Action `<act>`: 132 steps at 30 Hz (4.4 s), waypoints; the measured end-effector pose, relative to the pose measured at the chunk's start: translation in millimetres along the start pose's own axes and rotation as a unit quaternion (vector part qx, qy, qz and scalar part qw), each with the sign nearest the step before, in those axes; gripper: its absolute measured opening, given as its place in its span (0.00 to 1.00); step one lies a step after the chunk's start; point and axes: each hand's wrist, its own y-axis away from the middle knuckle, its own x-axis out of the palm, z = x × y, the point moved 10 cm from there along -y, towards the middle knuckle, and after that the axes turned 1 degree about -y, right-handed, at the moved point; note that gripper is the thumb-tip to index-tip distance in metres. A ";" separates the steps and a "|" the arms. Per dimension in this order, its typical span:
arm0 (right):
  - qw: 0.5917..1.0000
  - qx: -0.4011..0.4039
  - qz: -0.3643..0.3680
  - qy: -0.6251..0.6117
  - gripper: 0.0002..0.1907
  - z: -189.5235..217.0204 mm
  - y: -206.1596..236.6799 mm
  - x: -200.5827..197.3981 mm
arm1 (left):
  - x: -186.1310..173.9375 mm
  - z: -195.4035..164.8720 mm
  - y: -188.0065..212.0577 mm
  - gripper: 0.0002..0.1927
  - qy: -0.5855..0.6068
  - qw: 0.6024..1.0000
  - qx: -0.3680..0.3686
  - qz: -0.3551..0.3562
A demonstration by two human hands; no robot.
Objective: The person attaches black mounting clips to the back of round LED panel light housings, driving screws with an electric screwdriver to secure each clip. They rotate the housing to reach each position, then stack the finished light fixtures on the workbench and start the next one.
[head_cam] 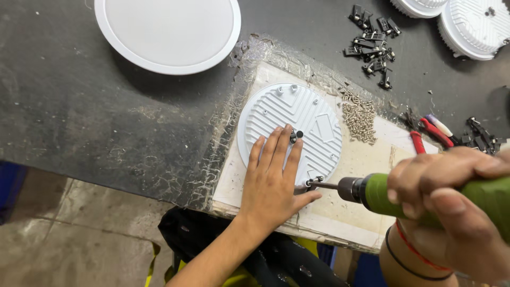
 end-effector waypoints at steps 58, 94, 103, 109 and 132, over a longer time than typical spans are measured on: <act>0.991 -0.055 -0.084 0.084 0.16 28.7 -19.8 0.9 | 1.5 -11.1 7.3 0.56 -0.040 0.999 0.025 0.026; 0.990 -0.119 0.076 0.023 0.36 9.2 -59.9 -87.4 | 8.1 2.2 -16.6 0.54 -0.129 0.980 0.107 0.106; 0.844 -0.015 -0.173 0.507 0.25 -124.8 -182.2 -198.9 | 2.1 0.6 -19.5 0.53 -0.107 0.983 0.130 0.076; 0.783 0.070 -0.029 0.618 0.34 -178.2 -228.7 -159.2 | 1.8 1.1 -26.9 0.51 -0.085 0.986 0.108 0.093; 0.797 0.141 0.003 0.587 0.17 -209.3 -304.3 -126.1 | 22.8 19.5 -28.8 0.53 -0.081 0.985 0.105 0.114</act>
